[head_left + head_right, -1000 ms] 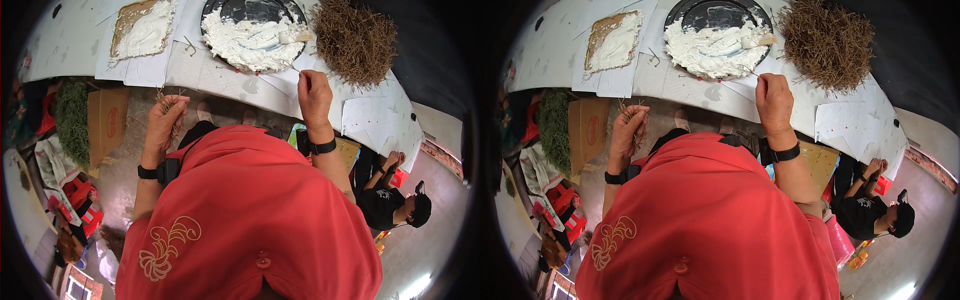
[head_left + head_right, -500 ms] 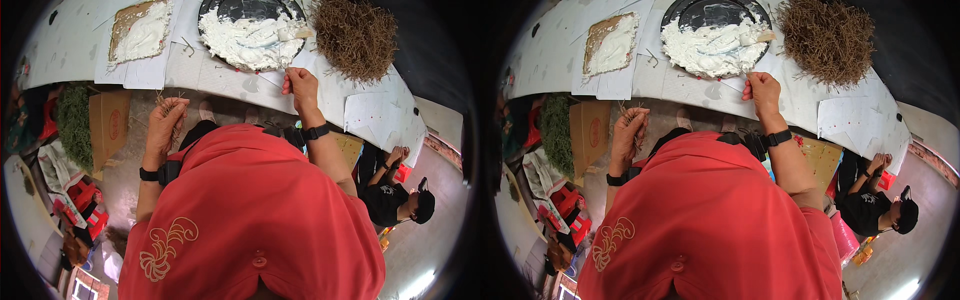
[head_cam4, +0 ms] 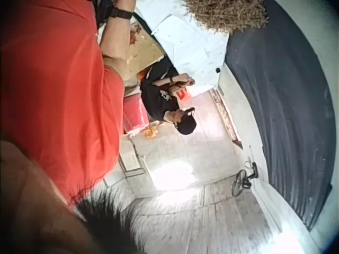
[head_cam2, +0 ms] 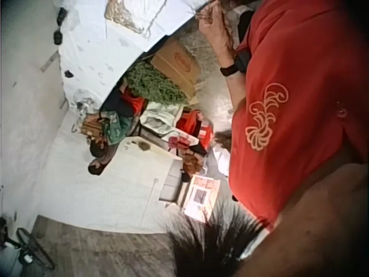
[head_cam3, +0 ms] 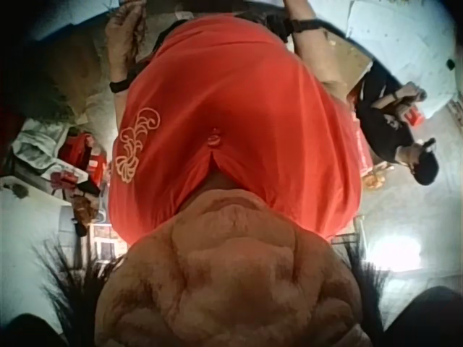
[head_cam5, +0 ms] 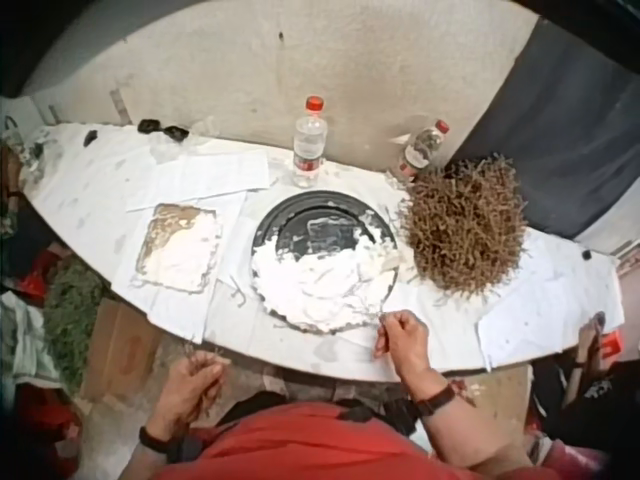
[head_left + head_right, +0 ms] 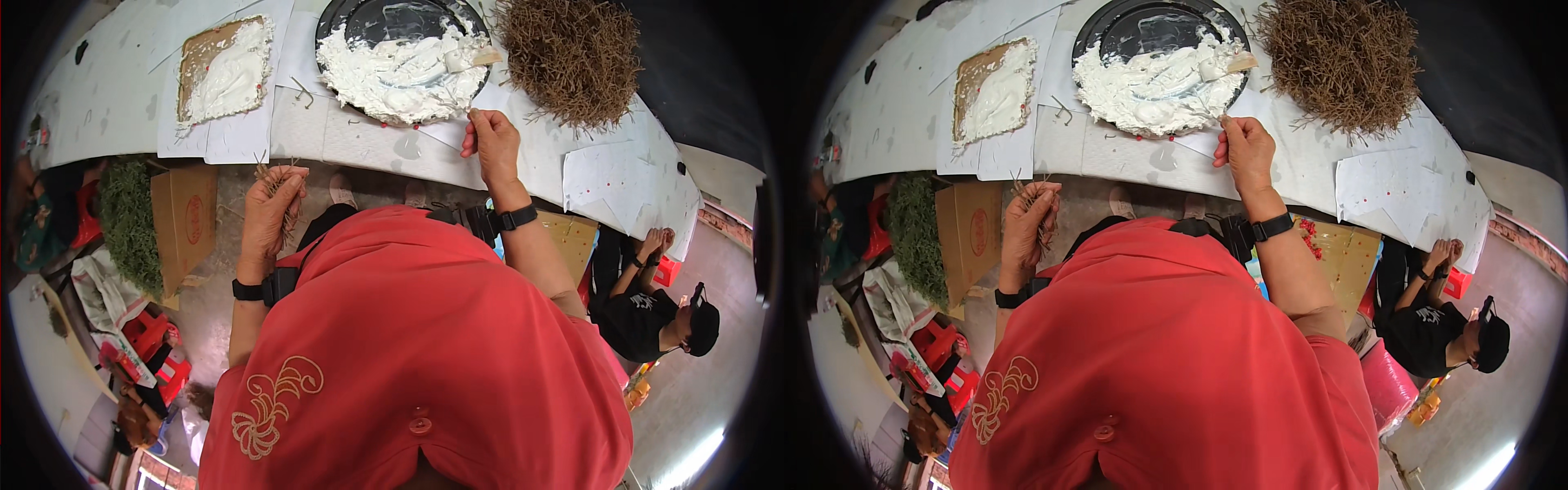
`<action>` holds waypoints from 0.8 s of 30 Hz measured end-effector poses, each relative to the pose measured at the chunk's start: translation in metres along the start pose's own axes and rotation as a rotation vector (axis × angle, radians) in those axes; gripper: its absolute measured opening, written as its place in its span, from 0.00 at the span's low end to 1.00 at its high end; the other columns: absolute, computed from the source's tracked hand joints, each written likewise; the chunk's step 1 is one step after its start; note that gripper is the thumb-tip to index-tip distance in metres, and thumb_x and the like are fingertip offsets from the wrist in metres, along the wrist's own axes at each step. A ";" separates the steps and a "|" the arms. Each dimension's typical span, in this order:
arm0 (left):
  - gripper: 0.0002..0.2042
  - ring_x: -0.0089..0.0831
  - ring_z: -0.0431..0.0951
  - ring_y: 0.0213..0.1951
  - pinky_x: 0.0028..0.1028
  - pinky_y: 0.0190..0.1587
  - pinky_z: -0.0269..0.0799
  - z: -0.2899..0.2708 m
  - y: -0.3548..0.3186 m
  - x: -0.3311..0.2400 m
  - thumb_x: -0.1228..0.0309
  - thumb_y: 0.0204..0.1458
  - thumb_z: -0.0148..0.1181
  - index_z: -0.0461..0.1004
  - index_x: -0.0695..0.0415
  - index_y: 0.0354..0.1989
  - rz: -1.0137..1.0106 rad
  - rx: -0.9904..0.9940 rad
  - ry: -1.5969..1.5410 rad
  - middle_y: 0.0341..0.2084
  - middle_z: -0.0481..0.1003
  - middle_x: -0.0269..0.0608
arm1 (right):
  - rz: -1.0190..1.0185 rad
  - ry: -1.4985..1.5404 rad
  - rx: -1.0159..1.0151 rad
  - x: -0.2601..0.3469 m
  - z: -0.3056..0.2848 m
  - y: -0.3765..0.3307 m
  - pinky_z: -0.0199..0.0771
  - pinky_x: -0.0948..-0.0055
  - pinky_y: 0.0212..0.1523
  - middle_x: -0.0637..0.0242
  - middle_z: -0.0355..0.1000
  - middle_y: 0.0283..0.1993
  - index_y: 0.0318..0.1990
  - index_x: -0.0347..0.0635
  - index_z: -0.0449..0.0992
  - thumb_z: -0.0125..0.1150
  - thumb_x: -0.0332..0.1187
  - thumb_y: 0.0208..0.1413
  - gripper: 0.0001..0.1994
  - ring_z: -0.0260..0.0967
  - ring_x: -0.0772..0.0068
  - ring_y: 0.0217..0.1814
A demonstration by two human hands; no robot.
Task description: The person is assembling a craft or industrial item by applying a white paste to a backing material and adding brown fibers.
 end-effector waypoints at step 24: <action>0.09 0.10 0.62 0.15 0.13 0.12 0.51 -0.003 0.005 -0.024 0.70 0.55 0.58 0.73 0.61 0.42 0.048 -0.050 0.012 0.24 0.72 0.29 | -0.515 -0.486 -0.093 0.089 -0.020 -0.028 0.70 0.78 0.22 0.65 0.72 0.25 0.33 0.38 0.73 0.61 0.27 0.54 0.04 0.69 0.76 0.21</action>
Point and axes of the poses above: each hand's wrist, its own y-axis towards the middle knuckle, its own z-axis out of the palm, x = y × z, the point moved 8 cm from there along y, towards the middle knuckle
